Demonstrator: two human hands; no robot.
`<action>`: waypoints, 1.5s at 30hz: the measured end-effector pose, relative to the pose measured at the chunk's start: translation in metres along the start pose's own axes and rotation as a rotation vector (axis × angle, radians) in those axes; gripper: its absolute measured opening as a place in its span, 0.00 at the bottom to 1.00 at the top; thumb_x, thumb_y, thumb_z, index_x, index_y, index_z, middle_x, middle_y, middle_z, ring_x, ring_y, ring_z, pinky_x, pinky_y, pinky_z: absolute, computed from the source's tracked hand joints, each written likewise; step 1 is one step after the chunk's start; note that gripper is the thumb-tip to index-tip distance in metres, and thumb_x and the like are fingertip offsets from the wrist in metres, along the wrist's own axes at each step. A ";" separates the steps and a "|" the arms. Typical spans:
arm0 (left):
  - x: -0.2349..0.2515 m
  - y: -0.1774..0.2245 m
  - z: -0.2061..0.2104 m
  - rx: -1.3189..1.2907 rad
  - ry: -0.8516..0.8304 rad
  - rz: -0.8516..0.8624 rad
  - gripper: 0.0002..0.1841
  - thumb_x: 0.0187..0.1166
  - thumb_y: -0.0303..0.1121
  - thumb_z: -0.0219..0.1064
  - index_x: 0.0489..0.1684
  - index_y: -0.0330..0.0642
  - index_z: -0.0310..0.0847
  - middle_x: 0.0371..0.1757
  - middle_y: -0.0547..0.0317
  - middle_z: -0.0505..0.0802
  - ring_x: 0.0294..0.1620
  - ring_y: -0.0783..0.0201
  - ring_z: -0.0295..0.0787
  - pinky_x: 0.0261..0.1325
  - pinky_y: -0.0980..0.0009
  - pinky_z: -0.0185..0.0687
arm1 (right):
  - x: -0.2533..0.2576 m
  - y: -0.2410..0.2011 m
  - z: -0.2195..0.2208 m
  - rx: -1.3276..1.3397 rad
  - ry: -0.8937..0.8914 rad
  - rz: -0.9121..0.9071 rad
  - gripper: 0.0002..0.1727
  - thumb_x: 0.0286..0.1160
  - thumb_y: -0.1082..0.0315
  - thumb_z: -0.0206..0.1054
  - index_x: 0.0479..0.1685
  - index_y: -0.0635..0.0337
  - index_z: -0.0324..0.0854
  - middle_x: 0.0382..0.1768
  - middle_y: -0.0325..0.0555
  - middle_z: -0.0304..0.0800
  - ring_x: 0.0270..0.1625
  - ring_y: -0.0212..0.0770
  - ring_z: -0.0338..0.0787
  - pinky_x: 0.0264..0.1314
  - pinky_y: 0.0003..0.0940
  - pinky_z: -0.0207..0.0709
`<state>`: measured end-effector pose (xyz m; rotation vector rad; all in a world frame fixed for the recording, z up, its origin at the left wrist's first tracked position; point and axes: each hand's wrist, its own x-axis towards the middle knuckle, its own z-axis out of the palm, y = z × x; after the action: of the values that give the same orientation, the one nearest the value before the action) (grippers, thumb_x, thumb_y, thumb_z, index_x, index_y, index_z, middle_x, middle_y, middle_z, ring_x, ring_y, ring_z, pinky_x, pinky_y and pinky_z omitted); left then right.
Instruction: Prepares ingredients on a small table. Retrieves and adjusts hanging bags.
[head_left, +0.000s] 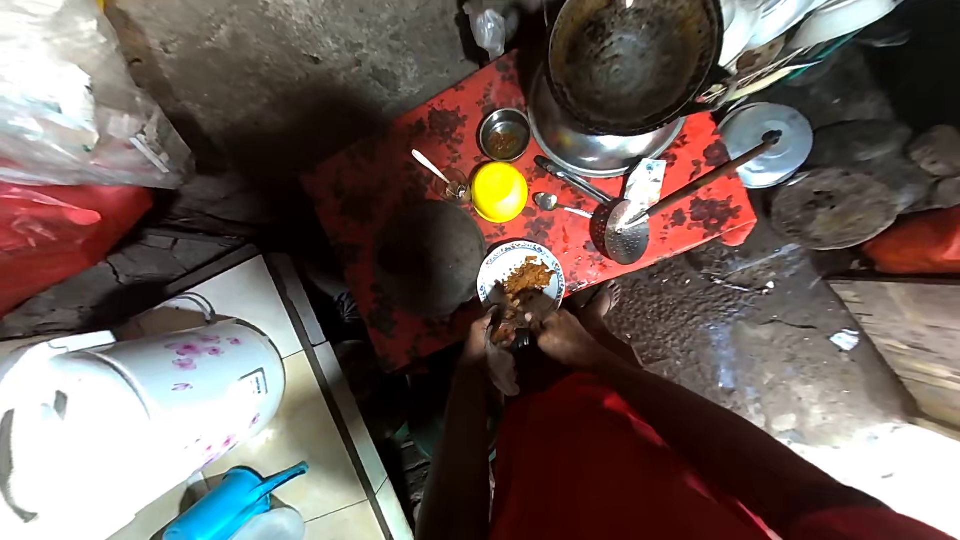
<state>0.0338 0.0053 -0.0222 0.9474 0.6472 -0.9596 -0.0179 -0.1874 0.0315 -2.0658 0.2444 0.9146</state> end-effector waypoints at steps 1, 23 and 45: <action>-0.001 -0.001 -0.001 0.000 0.015 0.008 0.24 0.95 0.40 0.36 0.51 0.34 0.78 0.26 0.50 0.88 0.19 0.63 0.85 0.20 0.72 0.81 | -0.008 -0.002 0.004 -0.007 -0.002 -0.023 0.29 0.93 0.50 0.43 0.54 0.63 0.85 0.50 0.62 0.91 0.62 0.61 0.89 0.67 0.64 0.77; -0.002 0.000 -0.002 -0.057 -0.007 0.039 0.22 0.95 0.41 0.39 0.58 0.37 0.79 0.30 0.52 0.89 0.21 0.66 0.83 0.24 0.72 0.81 | -0.009 0.003 0.007 0.062 0.019 -0.073 0.29 0.94 0.51 0.44 0.51 0.65 0.85 0.44 0.61 0.91 0.53 0.59 0.92 0.60 0.62 0.80; -0.001 -0.004 -0.006 0.071 0.032 0.069 0.20 0.94 0.36 0.42 0.57 0.34 0.80 0.33 0.53 0.90 0.27 0.66 0.86 0.30 0.70 0.84 | 0.004 0.005 0.006 0.068 0.014 -0.045 0.29 0.94 0.51 0.45 0.55 0.65 0.86 0.50 0.63 0.91 0.59 0.61 0.91 0.66 0.64 0.79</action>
<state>0.0291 0.0102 -0.0261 1.0430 0.6070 -0.9124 -0.0202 -0.1853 0.0236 -2.0073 0.2324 0.8534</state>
